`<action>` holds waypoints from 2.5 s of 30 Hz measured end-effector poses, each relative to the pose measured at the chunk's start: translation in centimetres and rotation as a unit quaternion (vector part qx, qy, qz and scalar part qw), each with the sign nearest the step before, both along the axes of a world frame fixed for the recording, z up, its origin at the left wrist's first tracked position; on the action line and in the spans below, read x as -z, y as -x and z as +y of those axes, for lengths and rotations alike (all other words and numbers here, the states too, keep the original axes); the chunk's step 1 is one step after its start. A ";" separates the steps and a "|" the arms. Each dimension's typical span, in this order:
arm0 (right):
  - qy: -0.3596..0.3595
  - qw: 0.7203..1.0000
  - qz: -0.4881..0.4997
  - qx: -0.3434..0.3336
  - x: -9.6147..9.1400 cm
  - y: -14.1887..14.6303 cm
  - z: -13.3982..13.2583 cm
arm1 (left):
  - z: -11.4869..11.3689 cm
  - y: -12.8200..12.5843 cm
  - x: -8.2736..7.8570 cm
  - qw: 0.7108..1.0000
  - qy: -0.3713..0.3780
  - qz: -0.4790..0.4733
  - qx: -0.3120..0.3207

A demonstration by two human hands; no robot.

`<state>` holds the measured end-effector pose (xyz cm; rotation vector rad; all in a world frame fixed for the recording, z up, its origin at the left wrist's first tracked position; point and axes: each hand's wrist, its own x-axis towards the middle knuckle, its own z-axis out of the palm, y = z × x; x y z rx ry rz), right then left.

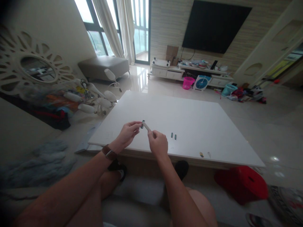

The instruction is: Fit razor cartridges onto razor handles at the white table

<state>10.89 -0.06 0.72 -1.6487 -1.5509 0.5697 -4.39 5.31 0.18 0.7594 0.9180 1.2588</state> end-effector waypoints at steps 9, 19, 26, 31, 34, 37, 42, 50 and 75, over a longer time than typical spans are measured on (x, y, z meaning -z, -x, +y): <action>-0.003 1.000 0.011 0.001 -0.1 -0.2 0.1 | -0.2 -0.3 0.2 1.000 0.006 0.006 0.026; -0.022 0.999 0.012 0.027 -0.1 -0.2 0.1 | -0.3 -0.5 0.3 0.998 0.000 0.017 0.053; -0.016 1.000 0.013 0.018 0.0 -0.2 0.1 | 0.1 0.1 0.1 1.000 0.007 -0.002 0.005; -0.005 1.000 0.001 -0.008 -0.1 0.0 0.1 | 0.0 0.0 -0.2 1.000 0.016 -0.007 0.006; -0.011 1.000 0.005 0.007 -0.1 -0.2 0.1 | -0.2 -0.3 -0.1 0.999 0.018 0.003 0.028; -0.030 0.998 0.022 0.041 -0.1 -0.4 0.2 | -0.3 -0.5 0.1 0.999 0.008 0.013 0.049; -0.047 0.995 0.076 0.048 -0.1 -0.4 0.2 | -0.3 -0.4 0.2 0.999 0.006 0.012 0.048; -0.031 0.997 0.074 0.011 -0.1 -0.1 0.1 | -0.3 -0.5 -0.1 1.000 0.015 0.005 0.025; -0.050 0.955 0.290 0.030 2.2 1.1 2.2 | -0.9 -1.4 0.5 0.922 -0.214 0.322 -0.023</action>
